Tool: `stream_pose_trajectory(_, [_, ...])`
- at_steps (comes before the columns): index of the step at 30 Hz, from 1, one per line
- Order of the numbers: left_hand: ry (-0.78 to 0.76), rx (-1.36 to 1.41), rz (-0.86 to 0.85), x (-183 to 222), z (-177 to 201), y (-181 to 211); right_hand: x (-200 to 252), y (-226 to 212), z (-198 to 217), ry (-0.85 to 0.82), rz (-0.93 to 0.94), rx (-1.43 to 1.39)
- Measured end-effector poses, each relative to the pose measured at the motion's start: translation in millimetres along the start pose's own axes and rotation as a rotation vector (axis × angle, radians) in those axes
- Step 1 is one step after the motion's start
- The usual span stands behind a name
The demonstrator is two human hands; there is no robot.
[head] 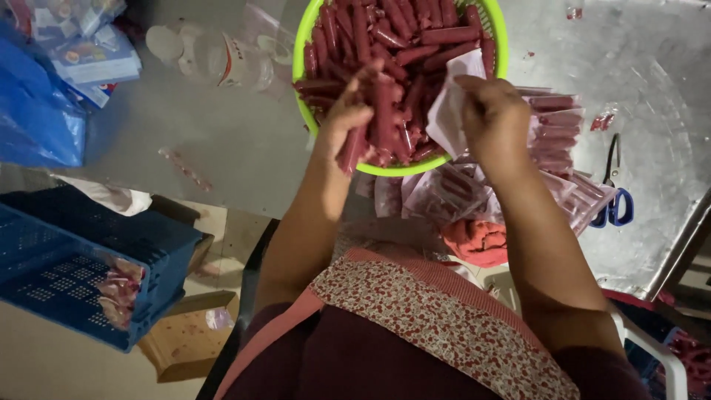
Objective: The person picks up meat sticks from a bowl and places them into plastic pouches by hand.
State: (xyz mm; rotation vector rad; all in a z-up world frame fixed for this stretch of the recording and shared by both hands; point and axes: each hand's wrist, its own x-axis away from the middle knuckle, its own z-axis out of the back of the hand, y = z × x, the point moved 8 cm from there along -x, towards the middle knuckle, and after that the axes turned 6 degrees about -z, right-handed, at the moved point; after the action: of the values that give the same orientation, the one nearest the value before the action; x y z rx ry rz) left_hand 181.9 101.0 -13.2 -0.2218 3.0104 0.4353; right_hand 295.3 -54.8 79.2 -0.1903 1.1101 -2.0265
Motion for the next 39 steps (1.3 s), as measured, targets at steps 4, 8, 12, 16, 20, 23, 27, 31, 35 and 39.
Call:
stream_pose_trajectory(4, [0.051,0.119,0.050,8.2,-38.1,-29.9,-0.7,20.0,-15.0,-0.080,-0.092,-0.001])
stream_pose_trajectory(8, [0.129,0.094,0.195,9.2,-40.1,-66.7,3.6,35.3,-19.9,-0.070,-0.116,0.021])
stream_pose_trajectory(12, [0.215,0.061,0.175,7.1,-15.1,-80.5,8.7,41.1,-12.3,-0.062,-0.160,0.011])
stream_pose_trajectory(16, [0.244,-0.030,0.279,1.0,-33.6,-68.9,12.4,33.9,-3.8,-0.062,-0.174,0.029])
stream_pose_trajectory(20, [0.347,0.038,0.353,6.6,-18.1,-77.0,14.6,40.2,5.7,-0.072,-0.369,-0.135])
stream_pose_trajectory(23, [0.353,0.019,0.409,9.2,-24.7,-74.3,15.3,37.6,4.4,-0.077,-0.500,-0.299])
stream_pose_trajectory(27, [0.466,-0.065,0.493,7.8,-24.9,-79.4,11.9,0.2,3.4,-0.098,-0.318,-0.140])
stream_pose_trajectory(31, [0.565,-0.015,0.484,3.8,-27.7,-81.5,11.3,-2.3,-1.6,-0.061,-0.242,-0.013])
stream_pose_trajectory(35, [0.643,-0.050,0.502,0.5,-37.3,-80.3,15.2,9.2,3.8,-0.021,-0.216,0.051])
stream_pose_trajectory(39, [0.516,-0.287,0.554,-1.7,-50.8,-75.5,19.4,8.7,10.8,-0.020,-0.238,-0.058])
